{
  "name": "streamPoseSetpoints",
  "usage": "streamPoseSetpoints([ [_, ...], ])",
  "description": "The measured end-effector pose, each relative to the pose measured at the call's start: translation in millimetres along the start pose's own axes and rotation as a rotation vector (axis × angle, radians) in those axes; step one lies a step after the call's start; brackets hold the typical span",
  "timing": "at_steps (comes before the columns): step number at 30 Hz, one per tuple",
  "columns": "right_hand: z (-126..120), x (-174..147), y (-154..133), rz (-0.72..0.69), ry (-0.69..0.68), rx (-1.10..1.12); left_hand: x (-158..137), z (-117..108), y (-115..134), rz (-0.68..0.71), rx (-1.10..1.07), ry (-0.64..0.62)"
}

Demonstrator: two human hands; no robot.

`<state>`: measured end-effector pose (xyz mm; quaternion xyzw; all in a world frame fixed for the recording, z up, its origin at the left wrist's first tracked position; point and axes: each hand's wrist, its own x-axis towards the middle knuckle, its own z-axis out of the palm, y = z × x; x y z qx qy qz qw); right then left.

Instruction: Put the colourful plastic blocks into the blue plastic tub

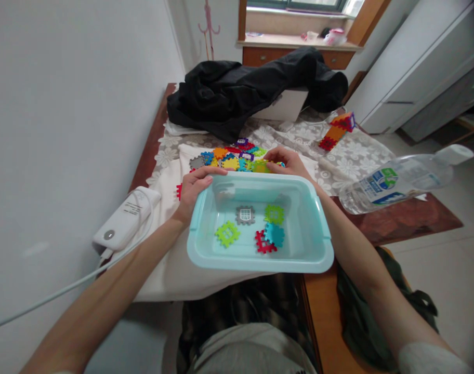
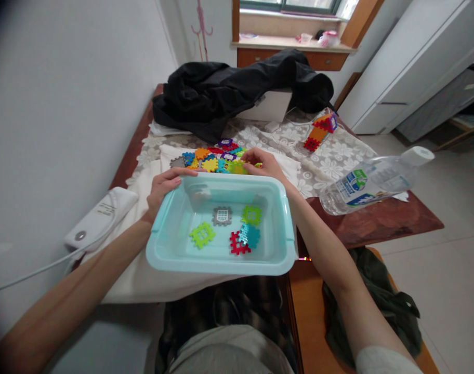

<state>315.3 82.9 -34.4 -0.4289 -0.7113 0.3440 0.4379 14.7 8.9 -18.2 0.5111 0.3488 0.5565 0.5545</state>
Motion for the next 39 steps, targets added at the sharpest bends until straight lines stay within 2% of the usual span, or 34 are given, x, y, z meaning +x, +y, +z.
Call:
streamPoseSetpoints([
  [6, -5.8, 7.4, 3.9, 0.022, 0.196, 0.368, -1.1, 0.7, 1.3, 0.003, 0.001, -0.003],
  [9, -8.4, 6.8, 0.0, 0.067, 0.228, 0.561, -1.3, 1.2, 2.2, -0.006, -0.003, -0.005],
  [12, -11.3, 1.7, -11.6, 0.075, 0.248, 0.654, -1.0, 1.0, 2.3, 0.001, 0.008, -0.007],
  [15, -13.2, -4.9, -22.4, 0.066, 0.221, 0.737, -0.7, 0.4, 1.8, 0.004, 0.013, -0.007],
  [18, -14.2, -8.8, -24.1, 0.050, 0.058, 0.760, -0.7, 0.2, 1.6, -0.002, 0.013, 0.004],
  [22, -17.1, -8.9, -19.5, -0.001, -0.253, 0.701, -1.1, 1.1, 2.8, 0.005, 0.021, -0.005],
  [25, -18.8, -10.5, -23.4, -0.072, -0.381, 0.667, -1.1, 1.7, 4.1, 0.007, 0.031, -0.009],
  [27, -17.4, -12.8, -29.0, -0.067, -0.364, 0.632, -0.7, 1.5, 4.3, 0.010, 0.048, -0.003],
  [28, -15.9, -13.7, -31.2, -0.048, -0.312, 0.614, -0.4, 1.1, 4.0, 0.015, 0.056, 0.000],
  [31, -10.6, -12.4, -30.8, 0.035, -0.055, 0.525, 0.7, -0.2, 2.3, 0.031, 0.063, -0.004],
  [33, -8.7, -8.1, -23.2, 0.062, 0.051, 0.379, 1.1, -0.8, 1.1, 0.033, 0.058, -0.007],
  [36, -7.8, -0.2, -5.4, 0.021, 0.035, 0.033, 1.0, -0.9, 0.3, 0.024, 0.049, 0.007],
  [39, -4.6, 6.8, 12.6, -0.060, -0.111, -0.241, 0.2, -0.5, 0.6, 0.024, 0.048, 0.015],
])
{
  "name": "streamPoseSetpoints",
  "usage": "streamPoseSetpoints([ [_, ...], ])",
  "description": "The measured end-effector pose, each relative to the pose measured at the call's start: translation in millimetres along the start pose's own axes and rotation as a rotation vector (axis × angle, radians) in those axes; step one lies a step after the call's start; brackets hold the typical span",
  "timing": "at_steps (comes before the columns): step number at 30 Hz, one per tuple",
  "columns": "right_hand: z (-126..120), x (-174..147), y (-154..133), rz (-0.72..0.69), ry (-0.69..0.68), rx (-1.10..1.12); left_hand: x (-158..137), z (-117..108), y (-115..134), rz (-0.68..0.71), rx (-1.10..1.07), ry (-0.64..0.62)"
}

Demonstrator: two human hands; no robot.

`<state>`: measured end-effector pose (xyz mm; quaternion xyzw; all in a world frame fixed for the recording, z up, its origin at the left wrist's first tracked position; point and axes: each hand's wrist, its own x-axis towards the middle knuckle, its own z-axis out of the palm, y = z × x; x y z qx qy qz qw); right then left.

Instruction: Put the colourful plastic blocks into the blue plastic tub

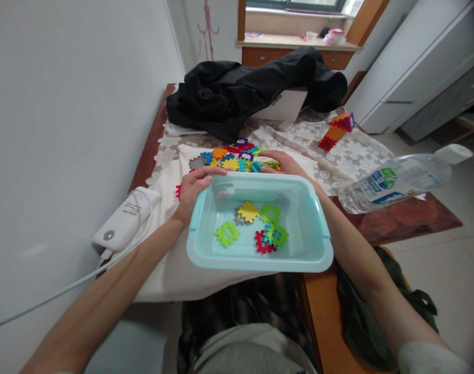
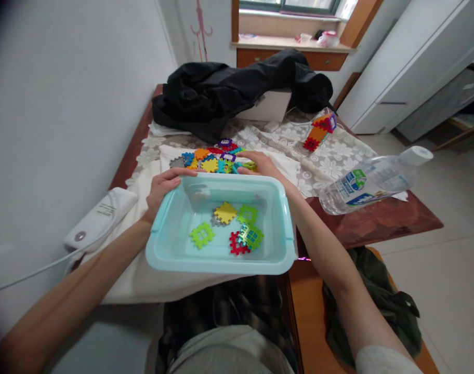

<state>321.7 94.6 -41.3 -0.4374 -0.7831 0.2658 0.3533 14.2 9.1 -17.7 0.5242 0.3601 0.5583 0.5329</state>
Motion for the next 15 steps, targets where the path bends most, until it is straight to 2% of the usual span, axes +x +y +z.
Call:
streamPoseSetpoints([
  [4, 6.9, 6.2, 12.4, -0.044, -0.216, -0.077, -1.1, 0.2, 1.0, 0.003, -0.003, -0.016],
  [7, 5.3, 5.6, 14.5, -0.052, -0.263, -0.076, -1.3, 0.7, 1.8, -0.003, -0.017, -0.018],
  [9, 3.5, 3.3, 15.2, -0.087, -0.244, -0.086, -1.2, 1.3, 2.5, -0.007, -0.023, -0.020],
  [12, 2.9, -0.2, 16.7, -0.131, -0.123, -0.131, -1.0, 2.6, 3.4, -0.015, -0.026, -0.009],
  [15, 3.0, -2.3, 18.0, -0.071, -0.036, -0.255, -0.8, 3.5, 3.6, -0.018, -0.021, 0.006],
])
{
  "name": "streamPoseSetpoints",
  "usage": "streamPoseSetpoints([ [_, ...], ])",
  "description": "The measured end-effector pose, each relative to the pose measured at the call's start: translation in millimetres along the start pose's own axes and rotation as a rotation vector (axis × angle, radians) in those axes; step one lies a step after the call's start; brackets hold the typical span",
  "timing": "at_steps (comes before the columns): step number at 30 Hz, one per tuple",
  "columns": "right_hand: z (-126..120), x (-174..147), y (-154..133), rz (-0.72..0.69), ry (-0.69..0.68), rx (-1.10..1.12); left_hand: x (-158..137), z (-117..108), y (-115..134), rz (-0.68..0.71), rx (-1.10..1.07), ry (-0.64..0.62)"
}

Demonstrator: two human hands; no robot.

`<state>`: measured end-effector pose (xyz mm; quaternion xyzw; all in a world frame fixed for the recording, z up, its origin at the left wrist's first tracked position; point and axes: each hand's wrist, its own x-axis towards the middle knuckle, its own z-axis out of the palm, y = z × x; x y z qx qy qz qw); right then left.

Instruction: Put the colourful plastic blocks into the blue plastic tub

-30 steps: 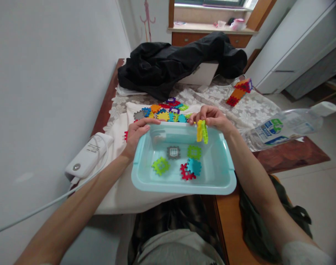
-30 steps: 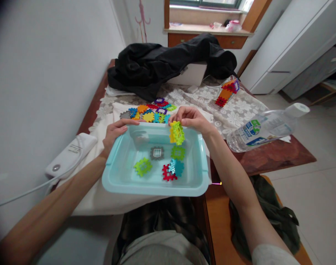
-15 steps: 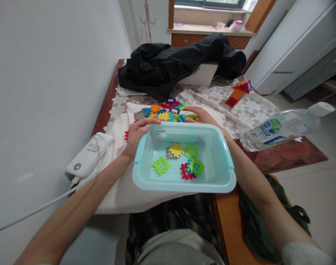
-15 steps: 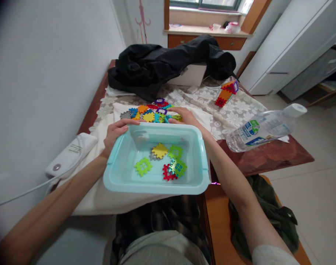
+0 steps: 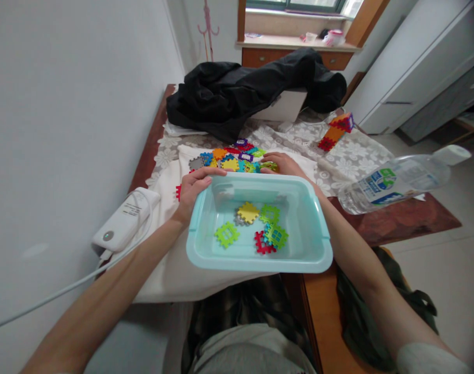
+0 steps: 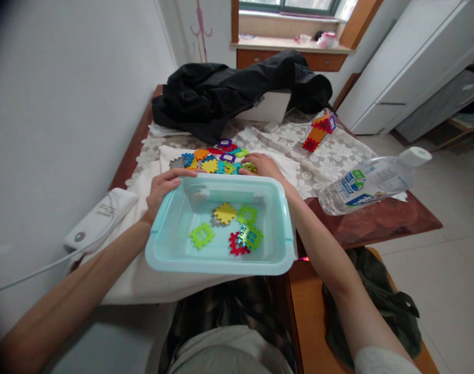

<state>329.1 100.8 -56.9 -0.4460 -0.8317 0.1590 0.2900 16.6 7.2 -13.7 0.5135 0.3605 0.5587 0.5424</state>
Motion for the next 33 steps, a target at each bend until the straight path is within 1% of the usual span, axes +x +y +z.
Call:
streamPoseSetpoints([
  [2, -1.1, -0.5, 0.5, 0.073, -0.030, -0.071, 0.2, 0.0, -0.3, 0.002, 0.000, 0.001],
  [5, -4.3, 0.0, 1.2, 0.158, -0.080, -0.090, 0.6, -0.4, -1.0, 0.003, 0.003, 0.001],
  [8, -7.2, 0.9, 1.0, 0.154, -0.060, -0.064, 0.7, -0.6, -1.3, 0.008, 0.011, 0.000],
  [11, -8.4, 1.0, -1.6, 0.154, 0.006, -0.046, 0.6, -0.7, -1.2, 0.018, 0.020, -0.001],
  [14, -9.0, 0.3, -5.0, 0.187, 0.068, -0.037, 0.4, -1.0, -1.1, 0.019, 0.014, -0.007],
  [18, -11.0, -0.3, -7.1, 0.192, 0.091, -0.001, 0.2, -2.0, -2.1, 0.008, 0.001, -0.019],
  [23, -13.7, -0.3, -11.7, 0.179, 0.071, -0.012, 0.0, -3.2, -3.7, 0.002, 0.008, -0.013],
  [28, -15.2, -5.3, -23.6, 0.242, 0.015, -0.023, -0.5, -3.9, -4.3, -0.010, -0.001, -0.018],
  [30, -15.5, -7.3, -25.9, 0.250, -0.012, 0.009, -0.8, -3.7, -4.0, -0.007, -0.008, -0.024],
  [33, -14.9, -7.6, -23.9, 0.230, -0.029, 0.126, -1.1, -3.0, -2.7, 0.010, -0.007, -0.033],
])
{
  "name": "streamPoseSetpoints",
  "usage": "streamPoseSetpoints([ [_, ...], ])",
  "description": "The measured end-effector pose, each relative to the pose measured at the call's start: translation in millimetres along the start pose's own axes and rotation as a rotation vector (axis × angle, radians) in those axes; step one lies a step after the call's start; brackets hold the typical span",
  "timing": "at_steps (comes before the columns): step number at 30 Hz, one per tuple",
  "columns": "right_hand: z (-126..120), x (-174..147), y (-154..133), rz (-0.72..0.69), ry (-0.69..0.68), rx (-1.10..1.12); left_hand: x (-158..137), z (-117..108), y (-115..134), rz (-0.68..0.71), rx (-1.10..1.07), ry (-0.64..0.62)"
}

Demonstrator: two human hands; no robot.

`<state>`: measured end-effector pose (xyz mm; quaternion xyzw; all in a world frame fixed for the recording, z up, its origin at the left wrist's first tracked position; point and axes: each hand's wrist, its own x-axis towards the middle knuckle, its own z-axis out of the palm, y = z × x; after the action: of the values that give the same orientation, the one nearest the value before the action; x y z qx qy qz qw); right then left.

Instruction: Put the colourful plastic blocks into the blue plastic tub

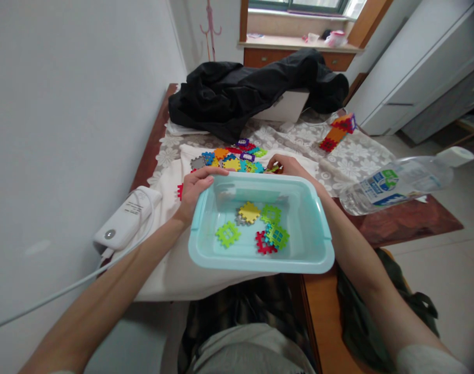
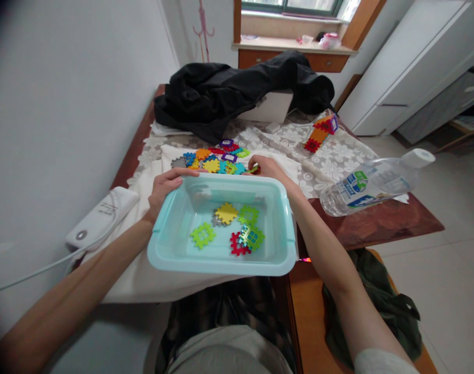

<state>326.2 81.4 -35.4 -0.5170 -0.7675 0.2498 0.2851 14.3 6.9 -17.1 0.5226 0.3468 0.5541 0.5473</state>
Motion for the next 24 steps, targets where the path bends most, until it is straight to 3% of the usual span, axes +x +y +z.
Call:
streamPoseSetpoints([
  [7, -1.8, 10.8, 8.3, -0.174, 0.074, 0.186, 0.3, 1.0, 1.2, -0.002, 0.011, 0.006],
  [14, -3.6, 8.0, -2.4, 0.005, 0.132, 0.410, 0.9, 1.3, 0.8, 0.001, 0.008, 0.012],
  [19, -2.1, 7.6, -1.2, -0.021, 0.088, 0.457, 1.6, 0.0, -1.5, -0.004, -0.004, 0.008],
  [24, -1.1, 10.0, 9.3, -0.021, 0.030, 0.329, 1.2, -2.8, -3.7, -0.006, -0.007, -0.006],
])
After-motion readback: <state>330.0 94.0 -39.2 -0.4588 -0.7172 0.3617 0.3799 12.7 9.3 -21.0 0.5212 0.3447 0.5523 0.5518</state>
